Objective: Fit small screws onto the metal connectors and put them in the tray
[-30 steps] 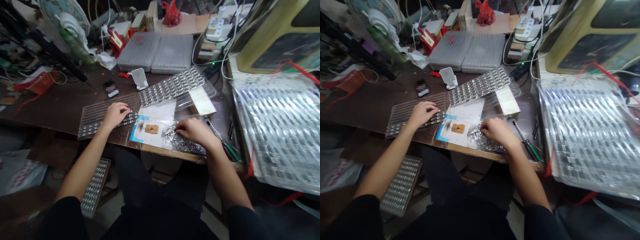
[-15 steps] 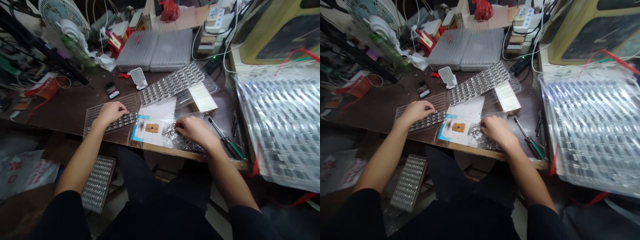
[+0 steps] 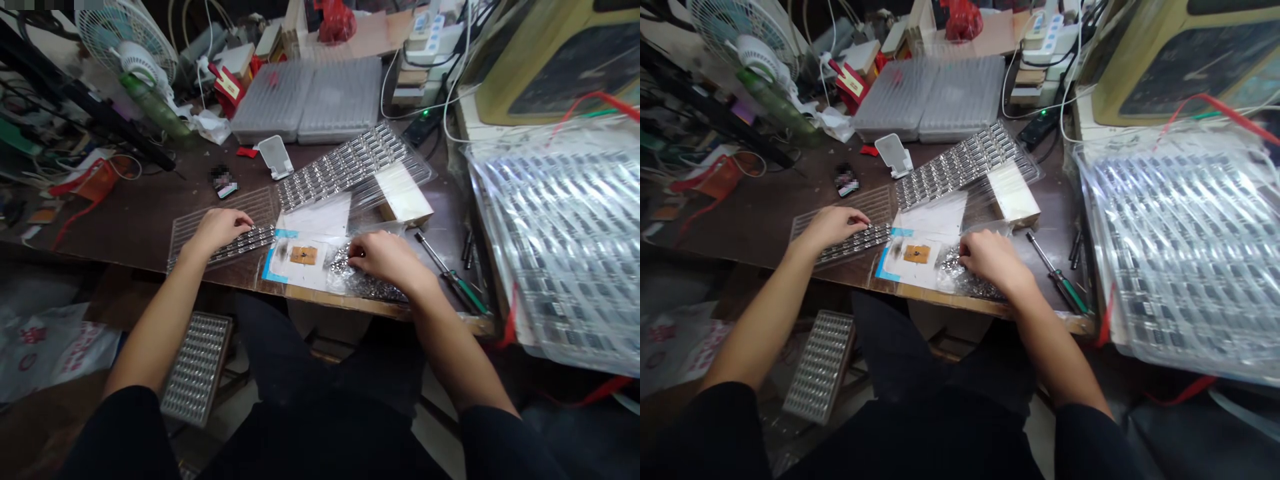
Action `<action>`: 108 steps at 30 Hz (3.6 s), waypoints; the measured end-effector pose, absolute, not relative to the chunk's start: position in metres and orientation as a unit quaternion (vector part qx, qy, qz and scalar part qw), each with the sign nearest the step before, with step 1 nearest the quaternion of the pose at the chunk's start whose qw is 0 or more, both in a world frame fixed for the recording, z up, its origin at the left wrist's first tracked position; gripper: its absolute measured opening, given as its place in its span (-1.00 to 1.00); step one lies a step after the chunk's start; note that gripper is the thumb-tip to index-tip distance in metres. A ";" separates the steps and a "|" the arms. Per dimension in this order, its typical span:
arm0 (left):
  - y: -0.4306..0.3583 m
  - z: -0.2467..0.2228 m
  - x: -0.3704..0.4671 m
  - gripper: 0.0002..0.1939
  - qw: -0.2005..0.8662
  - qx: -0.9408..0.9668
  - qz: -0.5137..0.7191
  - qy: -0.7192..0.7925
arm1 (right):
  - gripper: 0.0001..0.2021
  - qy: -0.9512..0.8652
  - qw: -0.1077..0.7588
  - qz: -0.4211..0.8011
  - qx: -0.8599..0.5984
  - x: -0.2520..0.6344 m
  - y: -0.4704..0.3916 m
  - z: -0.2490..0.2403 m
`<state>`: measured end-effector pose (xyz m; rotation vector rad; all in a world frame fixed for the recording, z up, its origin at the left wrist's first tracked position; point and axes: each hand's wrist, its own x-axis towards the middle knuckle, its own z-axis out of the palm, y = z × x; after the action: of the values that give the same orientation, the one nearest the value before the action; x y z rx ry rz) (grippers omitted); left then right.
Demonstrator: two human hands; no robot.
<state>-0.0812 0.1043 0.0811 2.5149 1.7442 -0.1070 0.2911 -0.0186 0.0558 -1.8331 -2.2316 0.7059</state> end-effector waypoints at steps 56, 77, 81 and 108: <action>-0.006 0.002 0.004 -0.80 0.293 0.685 0.459 0.483 | -0.72 -0.889 0.061 0.096 -0.444 0.200 -0.015 0.027; -0.006 -0.005 0.005 -0.89 0.294 0.670 0.478 0.486 | -0.70 -0.880 -0.050 0.074 -0.466 0.192 -0.013 0.044; -0.006 -0.005 0.005 -0.89 0.285 0.674 0.479 0.485 | -0.64 -0.889 -0.037 0.092 -0.447 0.193 -0.011 0.042; -0.004 -0.008 0.008 -0.93 0.275 0.745 0.401 0.456 | -0.87 -0.768 -0.047 0.177 -0.614 0.276 -0.028 0.064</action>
<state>0.0078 -0.0037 -0.0078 2.0028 1.2262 1.0775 0.2757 -0.0283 0.0636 -1.9882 -2.4870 0.5716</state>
